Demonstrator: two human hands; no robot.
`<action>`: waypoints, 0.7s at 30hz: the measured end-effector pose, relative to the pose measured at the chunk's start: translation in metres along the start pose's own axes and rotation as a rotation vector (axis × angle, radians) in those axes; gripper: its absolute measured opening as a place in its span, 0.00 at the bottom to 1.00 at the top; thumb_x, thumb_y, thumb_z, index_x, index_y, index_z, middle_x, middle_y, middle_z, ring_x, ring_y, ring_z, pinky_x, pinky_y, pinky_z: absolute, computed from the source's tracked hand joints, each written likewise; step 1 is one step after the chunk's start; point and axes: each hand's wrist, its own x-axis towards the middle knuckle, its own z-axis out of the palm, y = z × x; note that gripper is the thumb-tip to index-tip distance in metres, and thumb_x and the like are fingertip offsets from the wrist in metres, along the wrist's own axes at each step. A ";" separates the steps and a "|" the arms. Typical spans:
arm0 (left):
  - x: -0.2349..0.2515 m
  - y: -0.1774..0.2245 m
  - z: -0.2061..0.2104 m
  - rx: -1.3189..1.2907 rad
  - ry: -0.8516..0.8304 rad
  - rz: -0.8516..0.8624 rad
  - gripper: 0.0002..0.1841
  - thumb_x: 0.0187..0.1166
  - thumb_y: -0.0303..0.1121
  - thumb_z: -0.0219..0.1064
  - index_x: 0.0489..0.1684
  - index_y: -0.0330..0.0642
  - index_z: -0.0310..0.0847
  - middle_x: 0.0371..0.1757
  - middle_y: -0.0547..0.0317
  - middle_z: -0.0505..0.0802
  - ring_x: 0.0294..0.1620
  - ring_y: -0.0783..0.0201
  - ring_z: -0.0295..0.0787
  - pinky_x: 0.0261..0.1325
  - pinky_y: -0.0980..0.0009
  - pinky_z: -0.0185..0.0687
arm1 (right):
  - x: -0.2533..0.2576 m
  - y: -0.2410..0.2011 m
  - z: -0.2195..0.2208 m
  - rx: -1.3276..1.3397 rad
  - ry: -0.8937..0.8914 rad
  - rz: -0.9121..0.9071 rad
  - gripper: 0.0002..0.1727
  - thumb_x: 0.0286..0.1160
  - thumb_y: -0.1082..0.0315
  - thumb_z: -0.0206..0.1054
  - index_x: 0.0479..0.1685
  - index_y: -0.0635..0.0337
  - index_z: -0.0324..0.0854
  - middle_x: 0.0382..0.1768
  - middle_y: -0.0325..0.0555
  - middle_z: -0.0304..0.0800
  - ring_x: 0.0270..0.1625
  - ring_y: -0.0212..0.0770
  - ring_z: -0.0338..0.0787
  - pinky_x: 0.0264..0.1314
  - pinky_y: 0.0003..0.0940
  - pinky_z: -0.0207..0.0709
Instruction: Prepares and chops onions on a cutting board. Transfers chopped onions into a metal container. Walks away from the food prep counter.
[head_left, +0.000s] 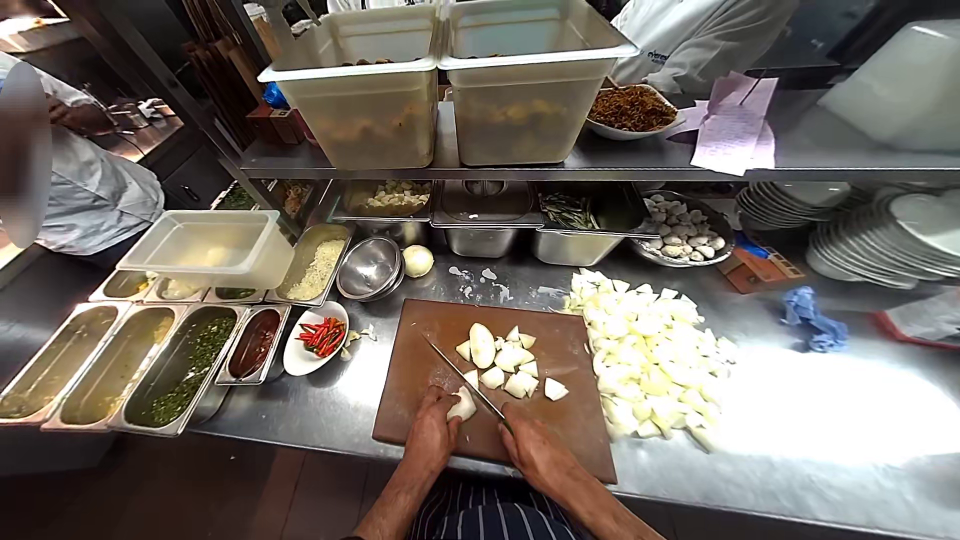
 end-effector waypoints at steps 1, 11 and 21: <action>0.002 -0.004 0.000 0.002 0.014 0.035 0.17 0.77 0.34 0.69 0.64 0.47 0.90 0.69 0.50 0.87 0.73 0.56 0.83 0.79 0.61 0.77 | -0.009 -0.007 -0.010 -0.032 -0.037 -0.001 0.22 0.91 0.50 0.46 0.67 0.55 0.73 0.44 0.56 0.91 0.52 0.60 0.93 0.53 0.59 0.84; -0.008 -0.015 0.006 -0.013 0.077 0.033 0.18 0.76 0.36 0.68 0.64 0.48 0.89 0.70 0.52 0.88 0.73 0.58 0.84 0.79 0.61 0.78 | 0.018 -0.005 0.018 -0.023 -0.030 -0.028 0.22 0.91 0.50 0.46 0.67 0.55 0.74 0.49 0.57 0.91 0.56 0.59 0.93 0.57 0.60 0.84; -0.006 0.004 0.007 0.131 -0.062 -0.068 0.25 0.80 0.49 0.68 0.66 0.39 0.84 0.62 0.47 0.92 0.61 0.50 0.92 0.68 0.51 0.85 | -0.027 -0.040 -0.027 -0.125 -0.201 0.072 0.23 0.91 0.53 0.48 0.73 0.58 0.71 0.52 0.62 0.90 0.60 0.63 0.91 0.59 0.62 0.82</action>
